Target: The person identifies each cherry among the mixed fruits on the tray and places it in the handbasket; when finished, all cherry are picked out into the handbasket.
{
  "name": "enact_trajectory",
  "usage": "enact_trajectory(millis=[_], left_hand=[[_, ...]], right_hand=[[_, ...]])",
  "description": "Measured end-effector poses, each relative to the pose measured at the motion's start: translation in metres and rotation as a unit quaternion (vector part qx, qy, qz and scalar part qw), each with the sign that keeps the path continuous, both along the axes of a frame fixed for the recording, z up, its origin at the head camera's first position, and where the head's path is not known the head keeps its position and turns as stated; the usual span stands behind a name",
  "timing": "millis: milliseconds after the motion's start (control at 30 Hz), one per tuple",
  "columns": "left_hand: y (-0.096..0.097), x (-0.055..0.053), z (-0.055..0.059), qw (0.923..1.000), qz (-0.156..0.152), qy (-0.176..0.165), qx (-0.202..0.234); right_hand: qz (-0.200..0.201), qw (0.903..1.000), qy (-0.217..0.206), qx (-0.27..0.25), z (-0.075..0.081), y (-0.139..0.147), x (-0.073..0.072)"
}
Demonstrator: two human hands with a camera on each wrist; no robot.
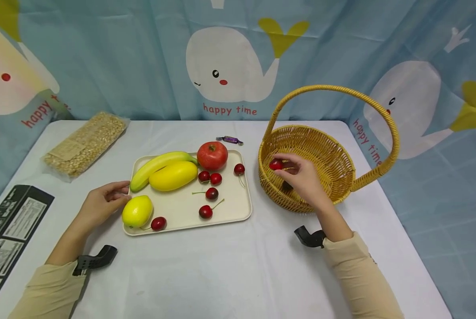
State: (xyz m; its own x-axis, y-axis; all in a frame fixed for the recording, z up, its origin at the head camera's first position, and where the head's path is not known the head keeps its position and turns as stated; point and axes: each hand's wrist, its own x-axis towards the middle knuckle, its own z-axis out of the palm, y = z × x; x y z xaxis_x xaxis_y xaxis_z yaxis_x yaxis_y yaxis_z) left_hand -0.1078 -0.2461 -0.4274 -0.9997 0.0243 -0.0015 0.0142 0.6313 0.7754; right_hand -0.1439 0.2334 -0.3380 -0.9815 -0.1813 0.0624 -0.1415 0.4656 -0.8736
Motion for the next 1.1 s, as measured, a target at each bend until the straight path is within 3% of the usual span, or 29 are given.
enact_trajectory(millis=[200, 533, 1100], left_hand=[[0.001, -0.002, 0.0, 1.0, -0.002, 0.004, 0.004], [0.001, -0.002, 0.001, 1.0, 0.002, -0.001, 0.002], [0.001, -0.002, 0.001, 1.0, 0.0, -0.002, 0.005]], right_hand=[[-0.049, 0.9986, -0.014, 0.015, -0.004, 0.024, -0.006], [-0.092, 0.9925, -0.04, 0.069, -0.015, 0.051, -0.014], [-0.115, 0.979, -0.091, 0.142, -0.022, 0.066, -0.025]])
